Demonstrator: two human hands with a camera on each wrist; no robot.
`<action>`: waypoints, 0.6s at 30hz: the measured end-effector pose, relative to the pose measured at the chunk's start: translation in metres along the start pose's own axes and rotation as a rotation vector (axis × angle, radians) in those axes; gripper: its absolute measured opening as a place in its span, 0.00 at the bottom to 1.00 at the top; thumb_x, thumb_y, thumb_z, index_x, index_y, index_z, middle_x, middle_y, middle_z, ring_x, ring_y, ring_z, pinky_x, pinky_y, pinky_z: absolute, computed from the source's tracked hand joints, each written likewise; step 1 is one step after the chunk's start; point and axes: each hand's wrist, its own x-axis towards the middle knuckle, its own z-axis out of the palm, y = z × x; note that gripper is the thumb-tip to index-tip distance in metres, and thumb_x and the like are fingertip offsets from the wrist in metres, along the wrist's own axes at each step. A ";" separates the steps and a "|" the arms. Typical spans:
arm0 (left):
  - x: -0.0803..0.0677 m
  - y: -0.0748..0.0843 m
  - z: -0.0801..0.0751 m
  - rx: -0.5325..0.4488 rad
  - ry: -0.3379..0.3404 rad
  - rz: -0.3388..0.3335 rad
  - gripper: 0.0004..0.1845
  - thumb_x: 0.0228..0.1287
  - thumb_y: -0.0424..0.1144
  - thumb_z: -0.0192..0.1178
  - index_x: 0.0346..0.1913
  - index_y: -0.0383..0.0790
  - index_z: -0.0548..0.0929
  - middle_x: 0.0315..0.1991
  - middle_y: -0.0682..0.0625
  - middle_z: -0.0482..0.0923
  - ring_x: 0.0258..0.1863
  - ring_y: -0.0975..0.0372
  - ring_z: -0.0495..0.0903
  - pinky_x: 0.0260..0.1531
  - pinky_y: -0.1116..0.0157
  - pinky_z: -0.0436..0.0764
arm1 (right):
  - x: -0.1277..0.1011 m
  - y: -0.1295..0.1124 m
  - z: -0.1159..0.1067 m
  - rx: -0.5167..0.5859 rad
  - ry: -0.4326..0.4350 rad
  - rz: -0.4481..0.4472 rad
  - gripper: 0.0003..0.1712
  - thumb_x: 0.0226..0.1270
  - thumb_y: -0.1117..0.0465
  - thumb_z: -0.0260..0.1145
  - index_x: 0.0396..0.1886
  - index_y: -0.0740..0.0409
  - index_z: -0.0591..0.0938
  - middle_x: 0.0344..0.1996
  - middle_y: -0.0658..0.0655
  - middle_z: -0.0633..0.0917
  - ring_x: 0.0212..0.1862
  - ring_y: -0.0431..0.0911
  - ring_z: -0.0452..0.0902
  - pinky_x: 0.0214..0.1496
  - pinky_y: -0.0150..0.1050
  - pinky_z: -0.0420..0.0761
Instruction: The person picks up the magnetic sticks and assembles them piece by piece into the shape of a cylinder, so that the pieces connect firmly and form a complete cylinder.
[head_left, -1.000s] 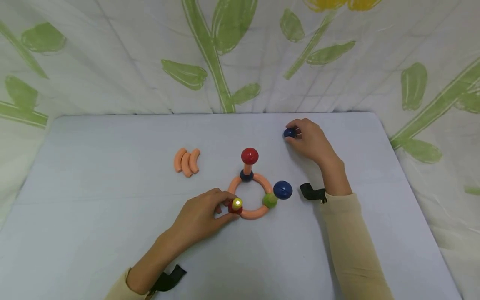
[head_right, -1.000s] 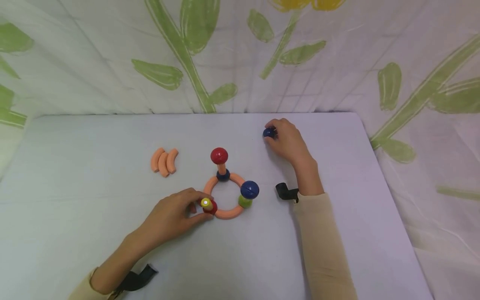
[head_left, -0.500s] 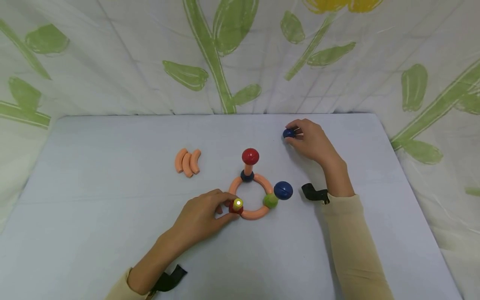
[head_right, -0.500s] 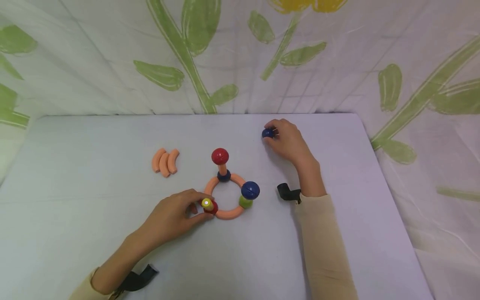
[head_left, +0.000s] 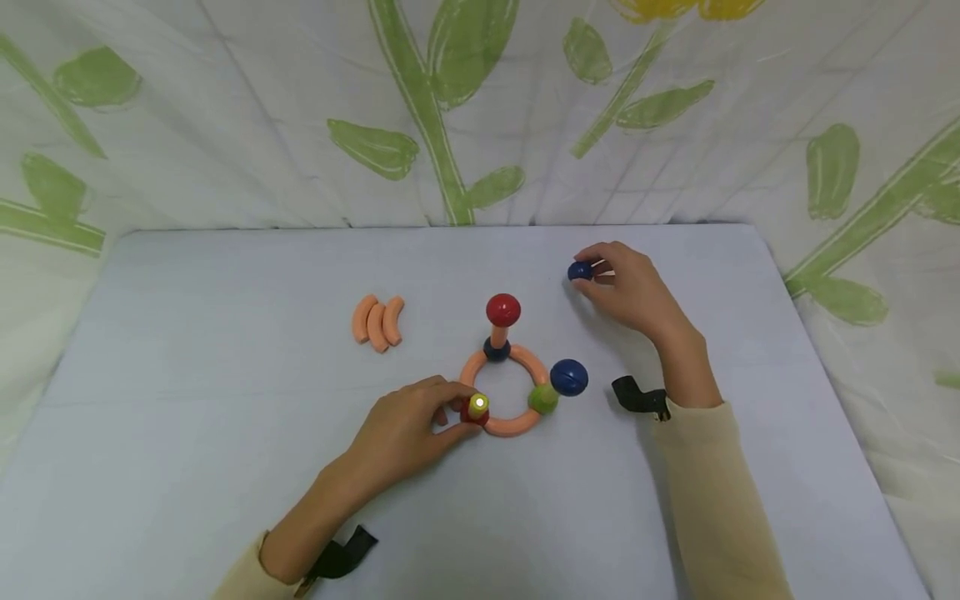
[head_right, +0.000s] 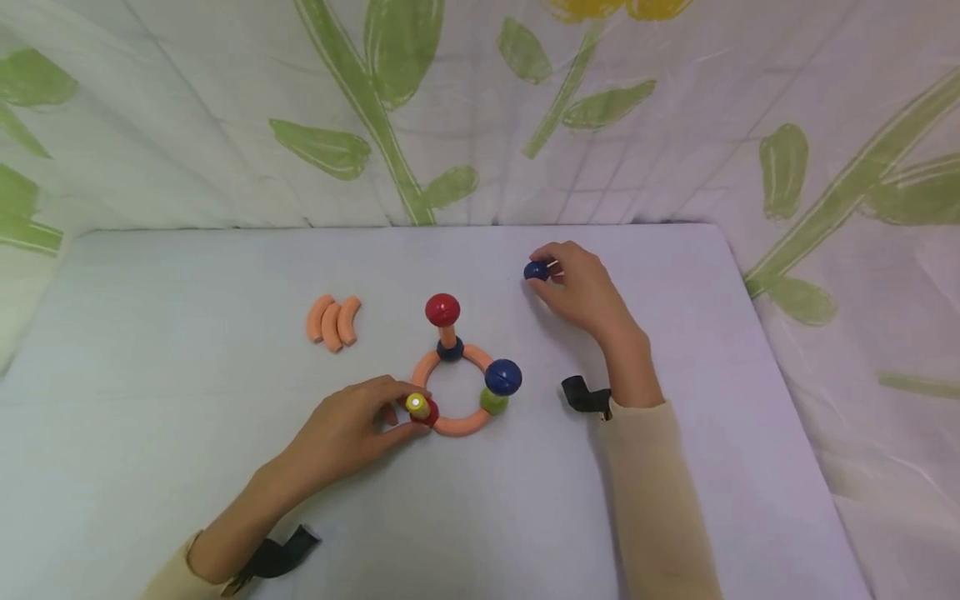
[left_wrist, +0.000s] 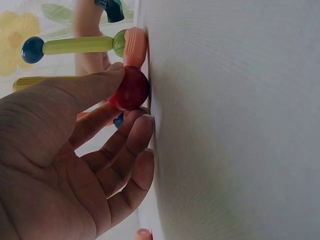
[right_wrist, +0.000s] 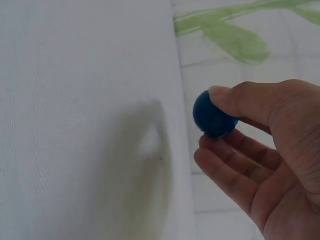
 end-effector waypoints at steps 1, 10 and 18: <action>0.000 0.000 0.000 -0.001 0.000 0.001 0.17 0.62 0.49 0.78 0.53 0.58 0.90 0.39 0.63 0.85 0.34 0.69 0.78 0.33 0.73 0.77 | -0.003 -0.002 -0.002 0.004 0.008 -0.007 0.21 0.75 0.62 0.70 0.63 0.63 0.81 0.57 0.64 0.83 0.59 0.59 0.83 0.68 0.55 0.83; 0.002 0.002 0.001 -0.002 -0.002 0.006 0.17 0.62 0.49 0.78 0.53 0.57 0.90 0.38 0.63 0.85 0.33 0.69 0.78 0.32 0.73 0.76 | -0.036 -0.017 -0.014 0.021 0.086 -0.114 0.20 0.74 0.64 0.71 0.62 0.61 0.82 0.55 0.61 0.84 0.58 0.57 0.86 0.64 0.54 0.84; 0.001 0.002 0.000 -0.007 -0.008 -0.015 0.17 0.61 0.49 0.78 0.53 0.58 0.90 0.37 0.63 0.84 0.33 0.69 0.77 0.31 0.72 0.76 | -0.058 -0.039 -0.030 0.027 0.159 -0.178 0.20 0.71 0.65 0.73 0.60 0.58 0.83 0.54 0.55 0.85 0.56 0.47 0.85 0.62 0.40 0.85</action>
